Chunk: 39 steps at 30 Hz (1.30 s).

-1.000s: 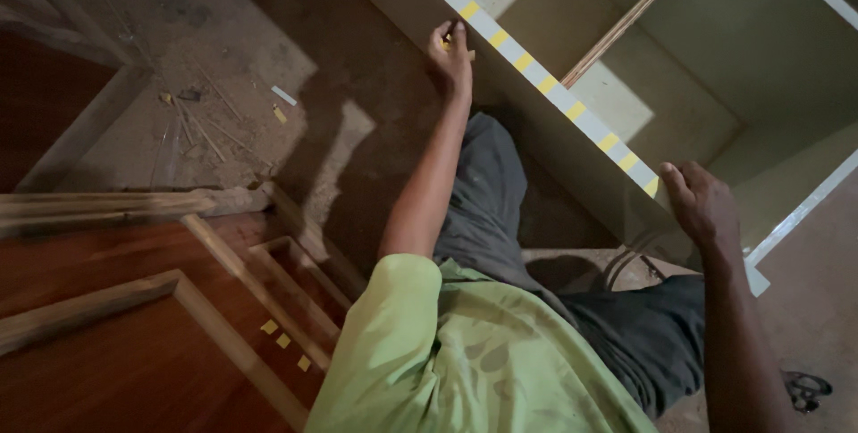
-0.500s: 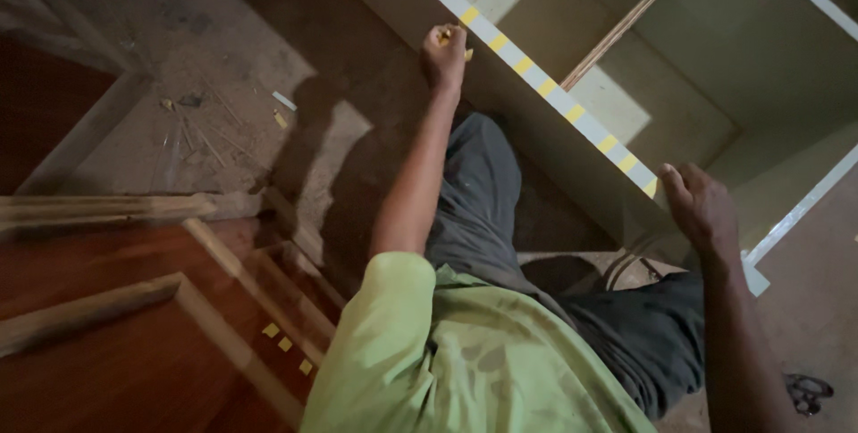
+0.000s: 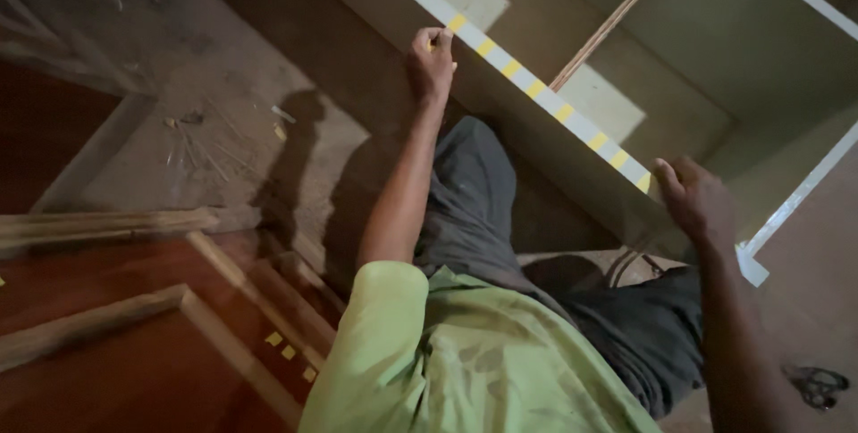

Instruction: The person applies yellow and white striped tape to the edge of a white cabinet while sitting on the floor. They then stand up, walk across the workshop, and pick up a sanding block to sand the cabinet edge.

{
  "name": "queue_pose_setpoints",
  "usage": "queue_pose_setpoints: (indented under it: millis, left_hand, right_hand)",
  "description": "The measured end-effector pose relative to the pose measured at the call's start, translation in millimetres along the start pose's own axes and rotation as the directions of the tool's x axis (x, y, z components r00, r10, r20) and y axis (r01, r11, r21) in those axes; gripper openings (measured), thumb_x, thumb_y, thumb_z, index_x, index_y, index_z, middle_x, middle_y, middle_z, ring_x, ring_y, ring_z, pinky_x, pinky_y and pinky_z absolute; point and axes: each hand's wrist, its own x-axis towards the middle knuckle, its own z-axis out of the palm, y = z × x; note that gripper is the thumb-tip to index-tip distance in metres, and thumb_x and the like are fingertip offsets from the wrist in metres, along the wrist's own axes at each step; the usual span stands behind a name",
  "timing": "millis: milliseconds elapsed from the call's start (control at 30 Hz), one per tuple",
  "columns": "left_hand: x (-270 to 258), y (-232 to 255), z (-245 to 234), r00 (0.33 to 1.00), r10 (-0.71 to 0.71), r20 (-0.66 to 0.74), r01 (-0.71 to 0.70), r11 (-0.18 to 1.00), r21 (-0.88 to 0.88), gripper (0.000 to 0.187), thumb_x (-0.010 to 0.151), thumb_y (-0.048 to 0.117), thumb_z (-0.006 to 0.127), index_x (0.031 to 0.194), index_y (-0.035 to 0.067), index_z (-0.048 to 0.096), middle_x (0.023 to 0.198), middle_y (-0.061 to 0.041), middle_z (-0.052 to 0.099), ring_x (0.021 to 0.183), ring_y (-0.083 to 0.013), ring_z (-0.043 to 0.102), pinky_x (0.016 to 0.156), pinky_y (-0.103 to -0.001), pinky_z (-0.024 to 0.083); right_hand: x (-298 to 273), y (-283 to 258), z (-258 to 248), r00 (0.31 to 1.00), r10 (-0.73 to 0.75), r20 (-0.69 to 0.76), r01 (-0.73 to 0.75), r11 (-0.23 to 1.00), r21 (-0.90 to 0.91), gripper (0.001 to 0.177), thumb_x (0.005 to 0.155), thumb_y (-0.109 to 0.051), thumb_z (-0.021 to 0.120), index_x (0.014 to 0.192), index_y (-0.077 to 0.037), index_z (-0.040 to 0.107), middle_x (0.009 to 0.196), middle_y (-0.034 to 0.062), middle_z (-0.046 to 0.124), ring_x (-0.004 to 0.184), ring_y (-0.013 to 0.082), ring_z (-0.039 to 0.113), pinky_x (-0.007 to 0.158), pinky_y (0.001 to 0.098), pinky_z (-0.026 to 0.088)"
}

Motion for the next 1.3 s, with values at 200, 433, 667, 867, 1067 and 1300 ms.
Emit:
queue_pose_setpoints:
  millis: [200,433,667,867,1067,1300]
  left_hand:
    - [38,35,7,0.871,0.445,0.209,-0.48,0.677,0.558,0.015,0.096,0.02,0.064,0.087,0.009,0.07,0.093,-0.01,0.076,0.081,-0.0295,0.074,0.067,-0.045,0.057]
    - [92,80,57,0.883,0.34,0.325,-0.458,0.778,0.431,0.023,0.091,0.035,0.062,0.088,0.015,0.073,0.09,-0.006,0.08,0.078,-0.0224,0.078,0.064,-0.039,0.06]
    - [77,129,83,0.873,0.325,0.363,-0.412,0.89,0.194,0.039,0.096,0.037,0.071,0.076,0.008,0.055,0.07,-0.006,0.057,0.062,-0.0168,0.056,0.058,-0.035,0.049]
    - [29,82,38,0.858,0.421,0.292,-0.415,0.906,-0.088,0.017,0.092,0.002,0.066,0.099,0.007,0.051,0.093,-0.008,0.06,0.08,-0.0158,0.065,0.066,-0.032,0.059]
    - [-31,37,-37,0.921,0.211,0.329,-0.116,0.951,-0.286,0.067,0.087,-0.008,0.058,0.142,0.017,0.03,0.134,-0.006,0.052,0.092,-0.0126,0.068,0.058,-0.028,0.062]
    - [-68,-33,-12,0.964,-0.143,0.223,0.213,0.918,-0.333,0.061,0.089,0.01,0.071,0.141,0.015,0.041,0.102,-0.005,0.064,0.066,-0.0075,0.056,0.044,-0.021,0.044]
  right_hand:
    - [11,10,2,0.999,0.02,0.039,-0.023,0.997,0.076,0.051,0.106,-0.053,0.05,0.105,-0.006,0.069,0.105,0.0247,0.07,0.095,0.0456,0.065,0.079,0.0551,0.049]
    - [16,13,7,0.999,0.042,0.035,-0.043,0.999,0.027,0.054,0.104,-0.055,0.052,0.108,-0.005,0.07,0.106,0.0244,0.071,0.098,0.0436,0.066,0.083,0.0528,0.05]
    - [15,24,10,0.999,-0.004,0.033,0.001,0.997,0.079,0.054,0.104,-0.056,0.051,0.116,-0.008,0.071,0.112,0.0219,0.072,0.1,0.0416,0.067,0.083,0.0529,0.052]
    - [19,26,8,0.995,0.061,0.073,-0.069,0.991,0.111,0.053,0.104,-0.053,0.054,0.121,-0.007,0.072,0.112,0.0226,0.071,0.099,0.0415,0.068,0.081,0.0522,0.052]
    - [10,11,2,0.998,-0.061,-0.023,0.064,0.99,0.127,0.046,0.108,-0.046,0.056,0.121,-0.006,0.074,0.109,0.0233,0.071,0.098,0.0422,0.067,0.082,0.0519,0.051]
    - [1,-2,-3,1.0,-0.01,-0.01,0.011,0.994,0.106,0.048,0.109,-0.047,0.056,0.114,-0.003,0.073,0.105,0.0257,0.07,0.094,0.0441,0.066,0.08,0.0525,0.05]
